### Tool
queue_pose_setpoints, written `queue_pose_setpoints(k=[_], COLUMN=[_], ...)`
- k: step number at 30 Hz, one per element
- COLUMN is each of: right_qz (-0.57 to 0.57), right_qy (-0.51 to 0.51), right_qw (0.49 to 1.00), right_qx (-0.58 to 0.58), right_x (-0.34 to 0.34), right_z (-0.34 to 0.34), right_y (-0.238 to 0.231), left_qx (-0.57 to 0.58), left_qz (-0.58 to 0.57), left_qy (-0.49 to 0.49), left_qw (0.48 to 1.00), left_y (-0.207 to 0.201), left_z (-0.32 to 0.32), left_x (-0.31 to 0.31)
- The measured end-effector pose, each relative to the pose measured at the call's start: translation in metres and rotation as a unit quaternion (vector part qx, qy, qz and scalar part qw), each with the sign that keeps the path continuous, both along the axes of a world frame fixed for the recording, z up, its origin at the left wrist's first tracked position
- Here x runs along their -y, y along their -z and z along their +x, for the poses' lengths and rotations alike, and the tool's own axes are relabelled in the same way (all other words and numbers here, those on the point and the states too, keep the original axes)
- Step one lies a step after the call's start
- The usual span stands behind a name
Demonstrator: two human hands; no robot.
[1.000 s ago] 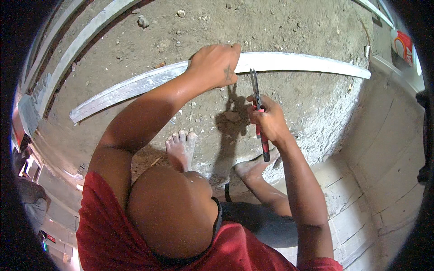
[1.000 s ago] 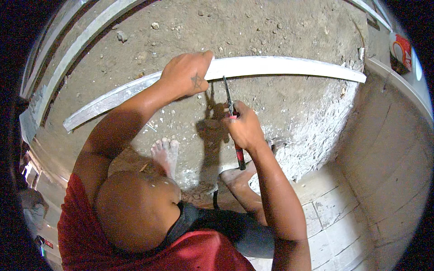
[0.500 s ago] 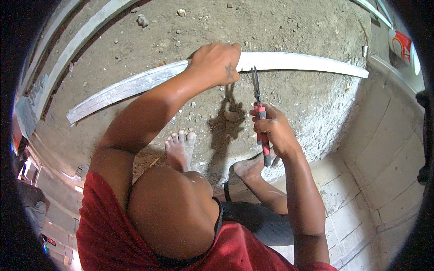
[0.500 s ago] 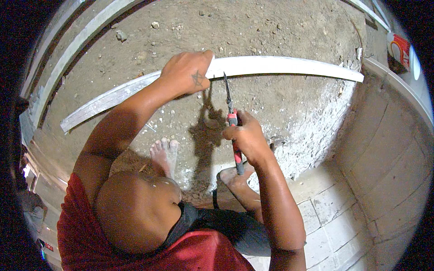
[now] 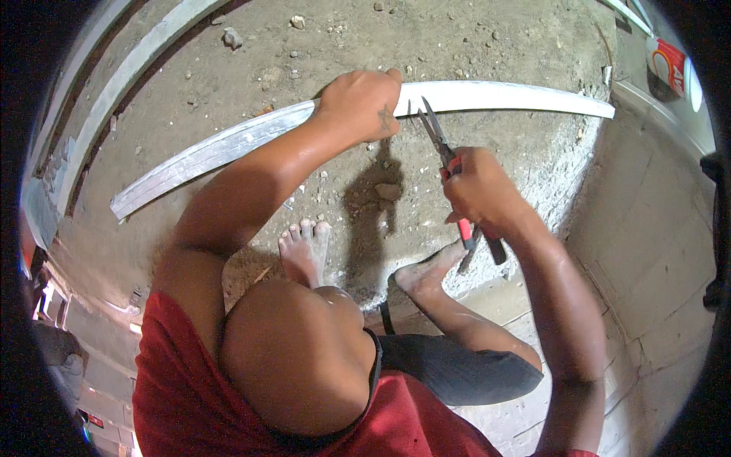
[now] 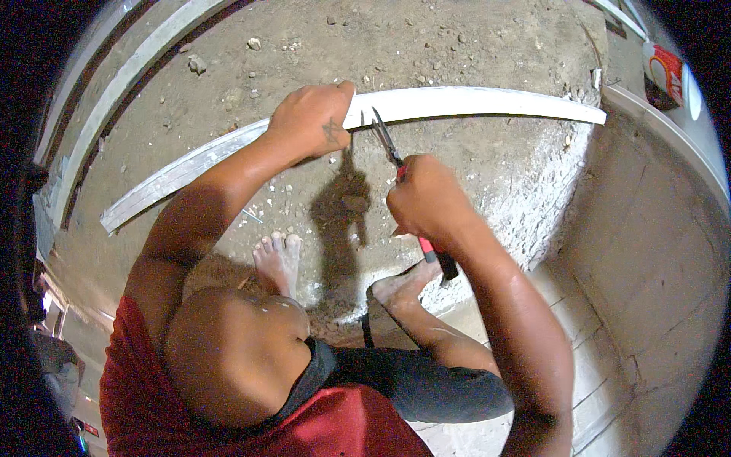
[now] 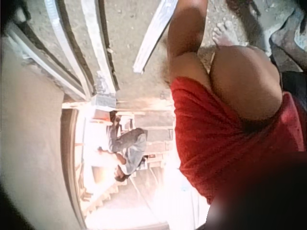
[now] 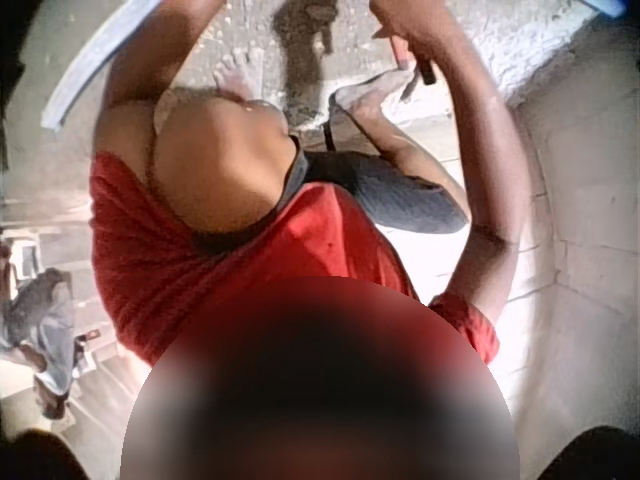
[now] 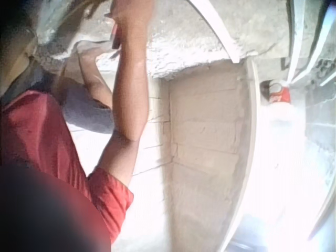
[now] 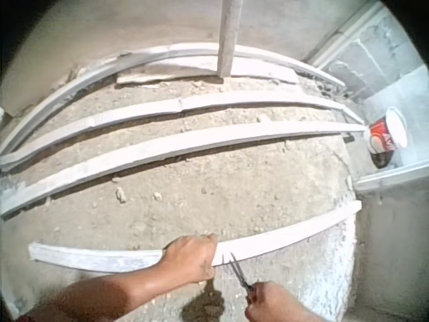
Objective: The person sits on the floor and uses pliers to cut a long white metal profile into shorter pieces. They repeatedly score and snap the profile, then separate the cut sections by hand.
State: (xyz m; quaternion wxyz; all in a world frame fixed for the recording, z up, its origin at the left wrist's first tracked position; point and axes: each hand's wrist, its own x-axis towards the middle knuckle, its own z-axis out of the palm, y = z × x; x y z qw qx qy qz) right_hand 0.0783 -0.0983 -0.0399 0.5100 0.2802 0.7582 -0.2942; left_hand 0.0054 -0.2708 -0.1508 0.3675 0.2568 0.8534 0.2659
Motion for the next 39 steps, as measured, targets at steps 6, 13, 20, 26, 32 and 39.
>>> queue_pose_setpoints(k=[6, 13, 20, 26, 32, 39], right_qz=[0.064, 0.029, 0.001, -0.003, 0.064, 0.059], right_qy=[-0.033, -0.098, 0.022, 0.114, 0.003, 0.152], right_qw=[0.994, 0.994, 0.999, 0.993, 0.997, 0.984], right_qx=[-0.082, 0.024, 0.033, -0.003, -0.051, -0.075], right_x=[0.028, 0.007, 0.02, 0.019, 0.016, 0.02], right_z=[0.022, -0.013, -0.01, -0.004, 0.038, 0.058], right_y=[0.009, 0.001, -0.009, -0.013, -0.033, -0.045], left_qx=[-0.027, -0.321, 0.621, 0.665, 0.629, -0.157], left_qz=[0.011, 0.069, 0.188, 0.237, 0.238, 0.115], left_qy=[0.01, -0.053, -0.325, -0.396, -0.333, -0.072], left_qw=[1.0, 0.943, 0.688, 0.587, 0.661, 0.978], left_y=[-0.001, -0.014, -0.034, -0.029, -0.031, -0.019], left_z=[0.002, 0.037, 0.084, 0.092, 0.077, 0.02], left_x=[0.0, 0.006, -0.015, -0.022, -0.02, 0.019])
